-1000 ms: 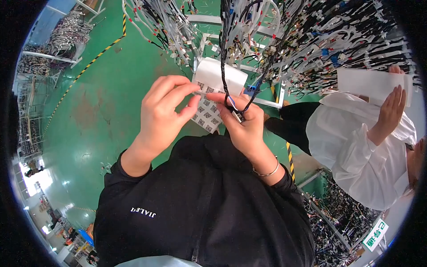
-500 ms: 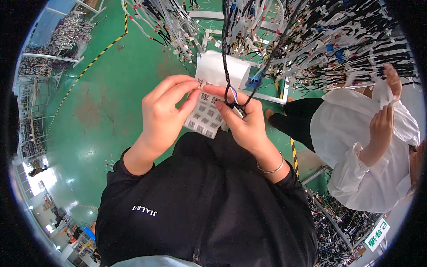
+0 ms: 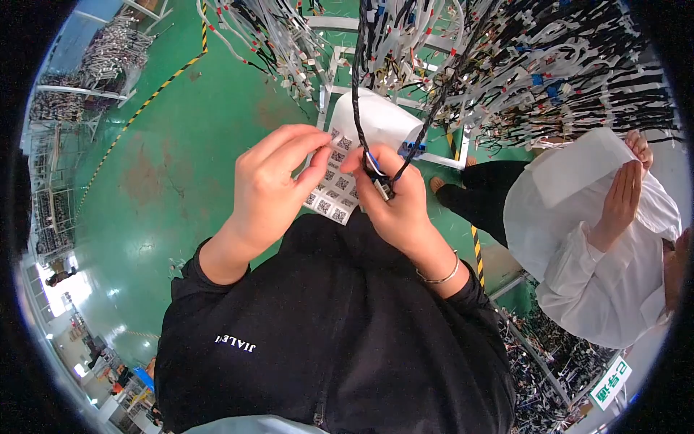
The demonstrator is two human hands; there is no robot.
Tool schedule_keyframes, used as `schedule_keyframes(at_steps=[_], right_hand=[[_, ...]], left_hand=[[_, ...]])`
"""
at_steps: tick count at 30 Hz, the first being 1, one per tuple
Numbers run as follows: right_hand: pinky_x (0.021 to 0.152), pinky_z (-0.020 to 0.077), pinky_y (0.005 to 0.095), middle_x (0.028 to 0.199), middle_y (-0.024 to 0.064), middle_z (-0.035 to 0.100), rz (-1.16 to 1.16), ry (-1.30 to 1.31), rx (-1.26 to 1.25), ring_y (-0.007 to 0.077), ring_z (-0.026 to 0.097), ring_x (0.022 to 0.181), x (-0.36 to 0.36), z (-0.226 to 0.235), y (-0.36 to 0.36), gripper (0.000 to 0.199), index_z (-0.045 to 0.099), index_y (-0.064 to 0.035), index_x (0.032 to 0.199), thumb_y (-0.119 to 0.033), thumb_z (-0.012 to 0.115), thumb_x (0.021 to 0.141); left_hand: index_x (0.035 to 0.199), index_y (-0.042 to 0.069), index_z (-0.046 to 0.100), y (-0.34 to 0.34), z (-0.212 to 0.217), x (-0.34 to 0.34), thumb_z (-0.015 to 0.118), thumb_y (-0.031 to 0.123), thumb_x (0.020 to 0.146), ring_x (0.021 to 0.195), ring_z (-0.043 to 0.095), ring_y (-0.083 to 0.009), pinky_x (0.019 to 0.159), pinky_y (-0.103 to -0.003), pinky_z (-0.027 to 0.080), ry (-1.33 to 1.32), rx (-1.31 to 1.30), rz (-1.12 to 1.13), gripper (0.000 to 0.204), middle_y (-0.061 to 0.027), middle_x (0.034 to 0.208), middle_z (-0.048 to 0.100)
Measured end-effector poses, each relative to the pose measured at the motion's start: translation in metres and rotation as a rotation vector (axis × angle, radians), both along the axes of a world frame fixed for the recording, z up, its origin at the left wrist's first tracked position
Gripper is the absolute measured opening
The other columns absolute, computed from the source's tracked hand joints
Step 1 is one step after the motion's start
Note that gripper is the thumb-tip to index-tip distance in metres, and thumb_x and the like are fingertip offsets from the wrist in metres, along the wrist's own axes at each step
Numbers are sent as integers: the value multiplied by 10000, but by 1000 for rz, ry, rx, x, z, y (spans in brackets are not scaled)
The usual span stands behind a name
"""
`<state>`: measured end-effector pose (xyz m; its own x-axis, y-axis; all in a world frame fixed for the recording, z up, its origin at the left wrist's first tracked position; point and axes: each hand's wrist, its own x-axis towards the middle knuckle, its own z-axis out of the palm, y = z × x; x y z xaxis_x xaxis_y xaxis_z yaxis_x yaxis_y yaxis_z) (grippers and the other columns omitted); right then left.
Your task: Attaching QR code labels to the ends of electrical wire harnesses on a factory rack.
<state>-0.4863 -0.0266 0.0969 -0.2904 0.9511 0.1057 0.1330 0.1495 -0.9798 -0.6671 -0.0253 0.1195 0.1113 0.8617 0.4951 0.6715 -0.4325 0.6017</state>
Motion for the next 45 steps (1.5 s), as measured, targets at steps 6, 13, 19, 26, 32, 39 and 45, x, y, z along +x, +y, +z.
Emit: schedule_keyframes(at_steps=[6, 13, 19, 26, 32, 39, 45], right_hand=[[706, 488, 271, 825, 59, 668, 13, -98, 68, 141, 634, 760, 5, 3, 5, 183, 639, -24, 934, 94, 539, 836], [680, 433, 210, 819, -9, 629, 19, -96, 110, 52, 534, 724, 6, 2, 5, 194, 638, -7, 924, 123, 527, 833], [733, 495, 274, 847, 57, 681, -3, -79, 102, 142, 644, 771, 8, -1, 5, 178, 654, -26, 962, 77, 556, 855], [740, 495, 274, 862, 63, 682, 10, -78, 106, 146, 645, 785, 9, -2, 6, 188, 655, -19, 988, 75, 554, 861], [772, 494, 275, 875, 53, 678, 14, -52, 61, 132, 632, 809, 11, -1, 3, 208, 655, -25, 1008, 73, 545, 861], [781, 493, 283, 896, 56, 675, 40, -58, 49, 135, 631, 840, 16, 1, 3, 206, 652, -27, 990, 78, 540, 852], [808, 492, 287, 916, 57, 680, 88, -73, 48, 141, 637, 889, 24, 1, 2, 195, 652, -12, 975, 81, 535, 850]], left_hand=[[838, 31, 649, 3, 7, -2, 707, 7, 721, 695, 642, -258, 612, -353, 525, -48, -135, -61, 133, -70, 830, 647], [846, 26, 655, 8, 4, 0, 700, 0, 719, 673, 643, -266, 598, -353, 525, 28, -34, -32, 137, -77, 827, 651], [851, 18, 668, 10, 7, -1, 704, 15, 731, 654, 641, -278, 596, -357, 523, -160, -183, -85, 125, -90, 825, 657], [913, -9, 693, 11, 14, -3, 706, -2, 773, 722, 674, -195, 646, -287, 527, -11, -279, -123, 141, -98, 838, 681], [938, -14, 688, 11, 14, -3, 707, 7, 781, 743, 684, -187, 660, -285, 529, -92, -332, -135, 160, -93, 840, 681], [953, -24, 714, 18, 15, -9, 717, 26, 818, 770, 678, -145, 701, -257, 532, -217, -545, -234, 144, -74, 856, 702], [919, -31, 724, 31, 3, -19, 702, 49, 864, 755, 642, -81, 692, -233, 524, -489, -899, -334, 99, -44, 811, 708]])
